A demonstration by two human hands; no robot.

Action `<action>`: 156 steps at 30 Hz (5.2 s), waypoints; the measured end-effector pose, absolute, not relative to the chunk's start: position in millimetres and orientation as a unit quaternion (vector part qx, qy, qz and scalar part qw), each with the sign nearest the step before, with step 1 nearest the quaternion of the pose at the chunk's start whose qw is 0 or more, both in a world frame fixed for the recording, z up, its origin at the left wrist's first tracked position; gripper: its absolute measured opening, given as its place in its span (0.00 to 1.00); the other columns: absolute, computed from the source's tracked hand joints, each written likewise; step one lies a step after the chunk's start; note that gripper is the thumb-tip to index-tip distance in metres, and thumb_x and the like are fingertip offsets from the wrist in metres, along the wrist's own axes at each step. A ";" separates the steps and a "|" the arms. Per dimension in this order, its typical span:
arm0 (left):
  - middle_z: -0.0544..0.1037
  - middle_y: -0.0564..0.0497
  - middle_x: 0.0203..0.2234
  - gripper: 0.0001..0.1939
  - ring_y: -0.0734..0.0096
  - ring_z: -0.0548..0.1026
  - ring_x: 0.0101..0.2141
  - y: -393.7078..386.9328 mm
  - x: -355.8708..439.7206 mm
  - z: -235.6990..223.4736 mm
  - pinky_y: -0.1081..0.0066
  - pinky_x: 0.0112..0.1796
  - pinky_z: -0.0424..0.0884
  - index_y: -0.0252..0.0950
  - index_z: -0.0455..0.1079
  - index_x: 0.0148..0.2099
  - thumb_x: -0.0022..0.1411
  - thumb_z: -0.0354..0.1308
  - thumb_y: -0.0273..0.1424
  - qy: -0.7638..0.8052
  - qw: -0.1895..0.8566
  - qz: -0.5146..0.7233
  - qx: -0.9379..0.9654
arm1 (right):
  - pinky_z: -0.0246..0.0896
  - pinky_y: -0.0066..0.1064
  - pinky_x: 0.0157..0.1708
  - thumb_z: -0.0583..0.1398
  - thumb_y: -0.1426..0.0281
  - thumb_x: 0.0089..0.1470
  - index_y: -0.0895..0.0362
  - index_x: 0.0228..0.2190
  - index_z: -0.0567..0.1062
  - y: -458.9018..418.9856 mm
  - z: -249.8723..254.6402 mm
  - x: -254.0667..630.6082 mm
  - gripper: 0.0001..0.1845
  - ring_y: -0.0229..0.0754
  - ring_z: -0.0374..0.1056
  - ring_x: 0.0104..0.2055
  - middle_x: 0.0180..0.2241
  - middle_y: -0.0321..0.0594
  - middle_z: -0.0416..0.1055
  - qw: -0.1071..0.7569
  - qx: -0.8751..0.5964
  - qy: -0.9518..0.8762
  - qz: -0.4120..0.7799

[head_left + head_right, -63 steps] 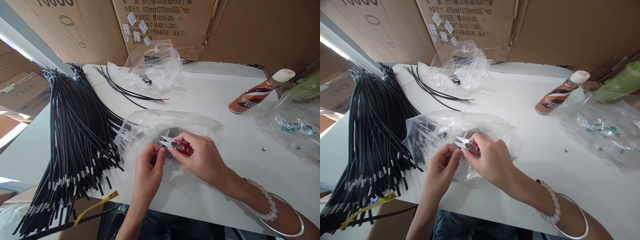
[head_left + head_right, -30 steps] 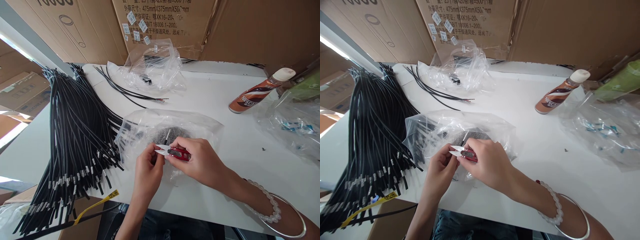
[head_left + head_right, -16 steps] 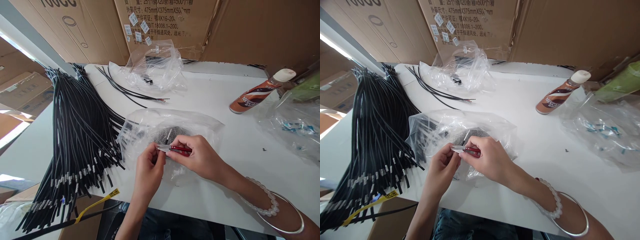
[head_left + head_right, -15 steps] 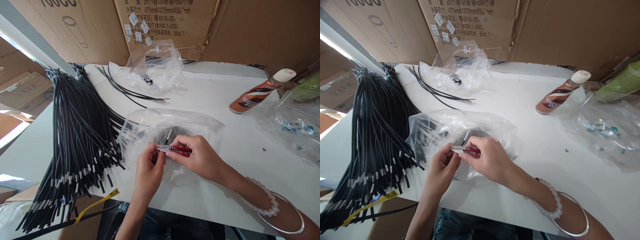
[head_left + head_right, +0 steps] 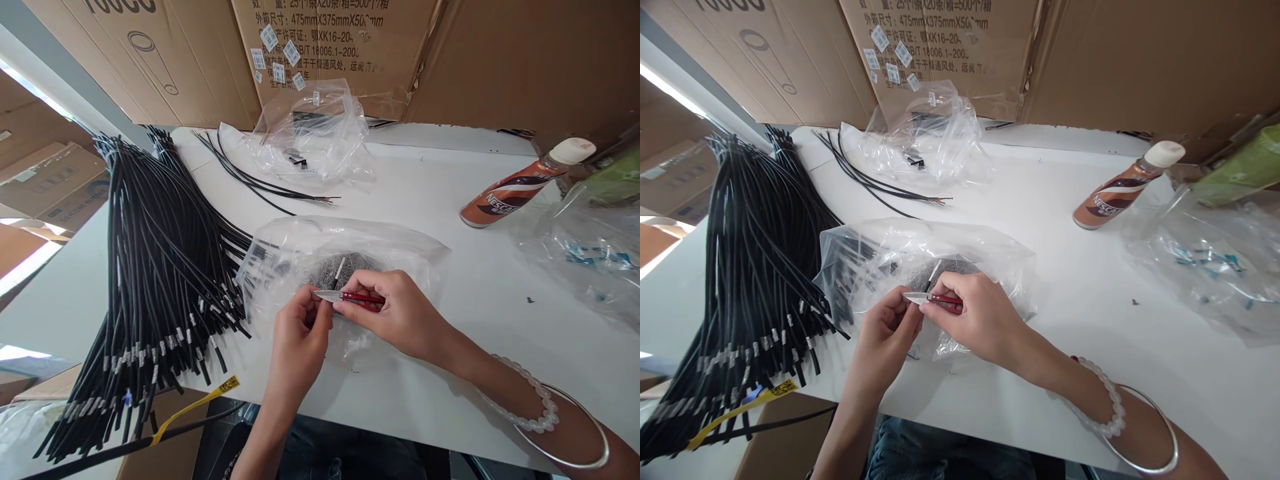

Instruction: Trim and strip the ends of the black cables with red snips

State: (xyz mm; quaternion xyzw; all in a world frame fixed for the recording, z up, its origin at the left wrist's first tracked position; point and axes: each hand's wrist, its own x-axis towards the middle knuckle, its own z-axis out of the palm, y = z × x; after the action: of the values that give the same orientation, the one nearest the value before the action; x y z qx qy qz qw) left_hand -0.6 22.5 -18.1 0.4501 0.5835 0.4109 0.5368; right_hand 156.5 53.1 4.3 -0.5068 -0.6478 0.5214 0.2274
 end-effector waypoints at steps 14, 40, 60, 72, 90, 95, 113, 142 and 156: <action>0.60 0.59 0.18 0.12 0.78 0.56 0.21 22.8 -0.3 -16.7 0.75 0.21 0.53 0.37 0.60 0.27 0.61 0.54 0.35 0.580 0.534 0.410 0.460 | 0.50 0.25 0.22 0.61 0.67 0.57 0.57 0.28 0.74 52.8 8.9 154.0 0.08 0.31 0.55 0.22 0.20 0.30 0.65 0.225 -0.511 -0.708 0.432; 0.60 0.58 0.18 0.12 0.78 0.57 0.21 23.6 0.2 -18.2 0.76 0.21 0.53 0.37 0.61 0.28 0.62 0.53 0.35 0.582 0.533 0.407 0.460 | 0.47 0.24 0.21 0.61 0.67 0.59 0.57 0.28 0.73 50.0 7.7 155.9 0.09 0.30 0.53 0.21 0.20 0.28 0.64 0.235 -0.493 -0.739 0.394; 0.62 0.59 0.17 0.16 0.79 0.57 0.19 22.4 0.2 -20.1 0.76 0.20 0.52 0.36 0.63 0.29 0.63 0.55 0.41 0.590 0.530 0.391 0.467 | 0.49 0.23 0.19 0.60 0.68 0.61 0.59 0.29 0.72 57.3 -9.3 155.5 0.10 0.29 0.61 0.20 0.22 0.30 0.69 0.356 -0.499 -0.789 0.044; 0.61 0.59 0.17 0.17 0.78 0.58 0.20 21.3 1.6 -18.8 0.77 0.20 0.53 0.36 0.63 0.30 0.63 0.54 0.44 0.602 0.515 0.402 0.459 | 0.37 0.28 0.16 0.50 0.70 0.67 0.61 0.29 0.73 57.4 -5.8 164.9 0.18 0.33 0.59 0.16 0.20 0.33 0.67 0.204 -0.494 -0.828 -0.171; 0.59 0.59 0.17 0.18 0.79 0.56 0.19 19.8 -0.1 -22.8 0.78 0.19 0.53 0.35 0.67 0.32 0.65 0.55 0.45 0.596 0.496 0.455 0.438 | 0.46 0.27 0.16 0.56 0.62 0.61 0.58 0.26 0.70 52.0 16.7 175.3 0.16 0.37 0.64 0.17 0.19 0.32 0.69 0.235 -0.555 -0.798 -0.018; 0.59 0.59 0.16 0.17 0.81 0.55 0.18 14.6 -1.8 -22.2 0.81 0.18 0.54 0.35 0.66 0.32 0.65 0.56 0.43 0.576 0.478 0.499 0.436 | 0.44 0.28 0.16 0.53 0.63 0.65 0.60 0.32 0.73 49.8 15.8 170.3 0.16 0.35 0.65 0.18 0.21 0.33 0.70 0.265 -0.492 -0.829 -0.024; 0.65 0.57 0.21 0.07 0.80 0.62 0.21 -6.6 -2.7 -22.0 0.83 0.21 0.63 0.39 0.66 0.34 0.68 0.55 0.32 0.475 0.373 0.626 0.493 | 0.57 0.28 0.20 0.57 0.65 0.66 0.60 0.33 0.72 34.7 30.2 162.0 0.12 0.30 0.65 0.20 0.22 0.31 0.72 0.381 -0.349 -0.856 -0.008; 0.65 0.57 0.20 0.06 0.78 0.61 0.21 -0.8 -7.2 -32.8 0.78 0.22 0.61 0.39 0.66 0.35 0.68 0.54 0.28 0.456 0.331 0.617 0.549 | 0.52 0.24 0.20 0.61 0.65 0.62 0.59 0.28 0.71 40.1 29.4 165.8 0.13 0.29 0.57 0.19 0.21 0.28 0.70 0.372 -0.390 -0.831 0.138; 0.67 0.56 0.22 0.05 0.77 0.64 0.23 -2.5 -8.3 -35.5 0.77 0.25 0.64 0.40 0.67 0.38 0.68 0.52 0.26 0.450 0.326 0.609 0.566 | 0.50 0.24 0.20 0.59 0.66 0.64 0.58 0.27 0.69 37.9 31.7 164.5 0.14 0.29 0.53 0.19 0.19 0.28 0.65 0.377 -0.383 -0.833 0.130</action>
State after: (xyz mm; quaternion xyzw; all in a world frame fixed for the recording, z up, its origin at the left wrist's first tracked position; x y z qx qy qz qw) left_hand -8.3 -2.5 -35.5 0.5658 0.4497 0.6092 0.3264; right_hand 164.5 37.9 31.7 -0.3831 -0.8333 0.1303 0.3767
